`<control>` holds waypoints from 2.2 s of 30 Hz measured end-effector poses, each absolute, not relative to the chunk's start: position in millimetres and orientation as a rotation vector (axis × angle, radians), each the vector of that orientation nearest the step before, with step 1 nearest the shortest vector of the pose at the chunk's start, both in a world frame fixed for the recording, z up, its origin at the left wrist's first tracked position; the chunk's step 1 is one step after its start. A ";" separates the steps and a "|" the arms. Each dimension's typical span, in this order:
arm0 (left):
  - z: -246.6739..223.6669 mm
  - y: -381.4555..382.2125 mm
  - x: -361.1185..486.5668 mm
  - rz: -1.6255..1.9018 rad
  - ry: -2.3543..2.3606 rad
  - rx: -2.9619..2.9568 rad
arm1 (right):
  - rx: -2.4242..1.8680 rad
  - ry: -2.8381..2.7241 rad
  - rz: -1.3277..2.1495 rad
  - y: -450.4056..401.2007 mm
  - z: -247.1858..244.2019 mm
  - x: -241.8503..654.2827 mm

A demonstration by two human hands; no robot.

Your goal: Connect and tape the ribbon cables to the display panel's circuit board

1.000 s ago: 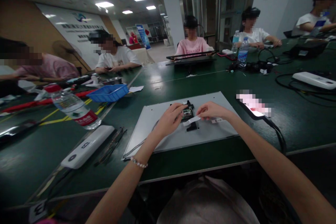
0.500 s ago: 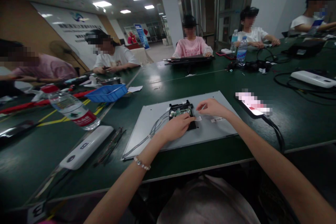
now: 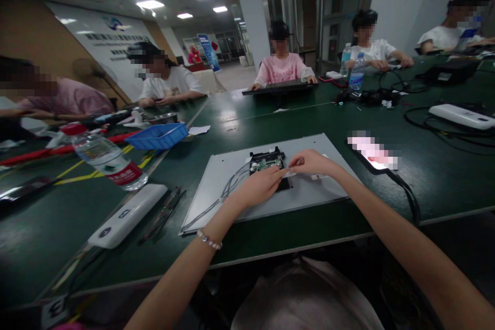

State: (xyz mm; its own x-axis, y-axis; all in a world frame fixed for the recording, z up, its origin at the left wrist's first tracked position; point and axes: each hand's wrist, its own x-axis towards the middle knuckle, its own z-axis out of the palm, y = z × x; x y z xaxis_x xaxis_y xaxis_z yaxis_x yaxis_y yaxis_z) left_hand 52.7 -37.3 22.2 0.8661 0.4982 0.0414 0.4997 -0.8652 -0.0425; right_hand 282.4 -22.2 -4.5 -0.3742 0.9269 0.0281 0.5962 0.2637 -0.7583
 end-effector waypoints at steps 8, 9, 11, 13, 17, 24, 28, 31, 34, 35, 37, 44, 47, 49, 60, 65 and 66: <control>25.2 -22.0 39.3 -0.408 -1.077 -2.793 | -1.354 -1.865 1.091 -23.9 2.2 291.1; 25.1 -16.8 35.0 -0.497 -1.180 -2.716 | -1.382 -1.811 1.077 -22.8 3.1 295.1; 23.4 -6.6 25.8 -0.614 -1.392 -2.565 | -1.452 -1.700 0.988 -19.5 3.0 304.6; 19.8 1.3 17.7 -0.601 -1.576 -2.464 | -1.545 -1.634 0.796 -15.2 -0.6 315.1; 11.5 6.8 11.9 -0.400 -1.775 -2.407 | -1.759 -1.691 0.393 -7.6 -15.9 332.5; 6.6 3.9 19.9 -0.349 -1.707 -2.486 | -1.814 -1.864 0.016 -1.5 -28.7 335.5; 5.0 3.2 20.7 -0.370 -1.692 -2.540 | -1.570 -1.975 -0.056 1.3 -19.3 318.0; 3.7 3.5 20.3 -0.364 -1.694 -2.545 | -1.410 -2.117 -0.010 6.7 -7.0 297.2; 2.9 4.1 20.2 -0.357 -1.692 -2.521 | -1.338 -2.233 0.071 18.4 2.9 274.5; 2.9 4.2 20.3 -0.355 -1.689 -2.511 | -1.327 -2.261 0.095 23.5 4.6 267.1; 3.7 4.2 20.3 -0.345 -1.690 -2.492 | -1.324 -2.296 0.132 34.3 5.3 252.7; 16.5 4.3 11.0 -0.361 -1.651 -2.397 | -1.523 -2.272 0.202 54.6 -7.2 217.7; 22.0 6.5 2.3 -0.322 -1.682 -2.342 | -1.558 -2.228 0.191 54.4 -9.4 214.1; 23.8 8.8 -3.1 -0.293 -1.689 -2.315 | -1.540 -2.203 0.180 53.7 -7.1 216.4; 18.1 15.4 -7.5 -0.079 -1.499 -2.452 | -1.739 -2.132 0.075 36.9 -8.0 269.7; 17.6 15.4 -7.0 -0.057 -1.500 -2.479 | -1.695 -2.100 0.243 29.7 -8.1 276.2; 18.0 14.9 -6.9 -0.057 -1.502 -2.479 | -1.653 -2.085 0.269 24.4 0.5 274.9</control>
